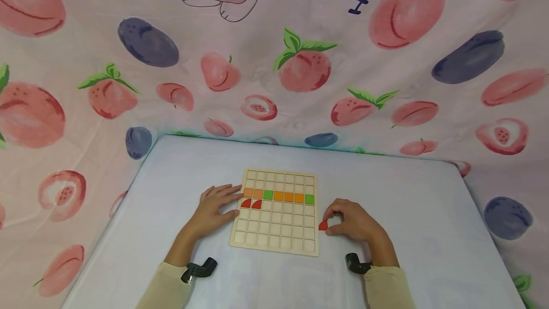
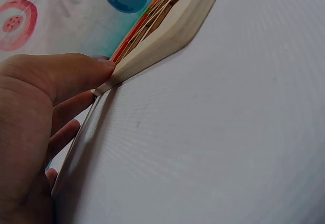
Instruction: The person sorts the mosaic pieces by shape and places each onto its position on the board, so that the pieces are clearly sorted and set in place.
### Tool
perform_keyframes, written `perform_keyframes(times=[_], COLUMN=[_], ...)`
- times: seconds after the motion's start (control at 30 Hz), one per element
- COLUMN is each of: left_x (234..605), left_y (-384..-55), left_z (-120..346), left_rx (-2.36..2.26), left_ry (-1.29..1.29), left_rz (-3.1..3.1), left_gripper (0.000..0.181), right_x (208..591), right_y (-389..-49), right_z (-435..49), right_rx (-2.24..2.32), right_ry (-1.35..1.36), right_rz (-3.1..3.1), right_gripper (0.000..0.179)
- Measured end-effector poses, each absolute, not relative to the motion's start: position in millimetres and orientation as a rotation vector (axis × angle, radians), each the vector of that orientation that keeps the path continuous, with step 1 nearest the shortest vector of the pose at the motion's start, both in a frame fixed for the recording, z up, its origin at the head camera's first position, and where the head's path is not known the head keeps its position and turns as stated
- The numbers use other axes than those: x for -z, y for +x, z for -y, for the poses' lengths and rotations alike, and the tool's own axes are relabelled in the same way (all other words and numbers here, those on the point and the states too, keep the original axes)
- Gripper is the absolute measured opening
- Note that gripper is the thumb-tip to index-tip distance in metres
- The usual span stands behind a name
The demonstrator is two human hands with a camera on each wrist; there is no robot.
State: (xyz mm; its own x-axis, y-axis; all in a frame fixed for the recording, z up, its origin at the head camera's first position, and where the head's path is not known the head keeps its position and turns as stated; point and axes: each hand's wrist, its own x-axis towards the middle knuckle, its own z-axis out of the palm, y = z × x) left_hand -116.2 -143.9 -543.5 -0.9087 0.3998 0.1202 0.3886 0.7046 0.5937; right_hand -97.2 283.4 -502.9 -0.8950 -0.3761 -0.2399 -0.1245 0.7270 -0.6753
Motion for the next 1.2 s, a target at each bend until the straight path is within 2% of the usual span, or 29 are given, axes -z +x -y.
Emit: perform_keyframes(times=[0.23,0.5,0.63,0.83,1.2], left_x=[542,541,541,542,544], left_y=[-116,-115,-115,-114,-115], left_z=[143,142,143,142,142], left_rx=[-0.993,-0.991,-0.986,-0.987,-0.980], left_ry=[0.663,0.656,0.660,0.658,0.644], left_rz=[-2.877,-2.867,-2.872,-2.890,-2.893], left_gripper=[0.047,0.048,0.047,0.047,0.046], right_x=[503,504,507,508,508], right_y=[-95,-92,-91,-89,-94], right_z=[-286,-283,-278,-266,-226], right_rx=[1.001,1.072,1.126,1.171,1.373], right_ry=[-0.361,-0.162,-0.165,-0.083,-0.103], right_rz=[-2.562,-2.560,-2.644,-2.798,-2.665], right_gripper=[0.029,0.027,0.027,0.026,0.026])
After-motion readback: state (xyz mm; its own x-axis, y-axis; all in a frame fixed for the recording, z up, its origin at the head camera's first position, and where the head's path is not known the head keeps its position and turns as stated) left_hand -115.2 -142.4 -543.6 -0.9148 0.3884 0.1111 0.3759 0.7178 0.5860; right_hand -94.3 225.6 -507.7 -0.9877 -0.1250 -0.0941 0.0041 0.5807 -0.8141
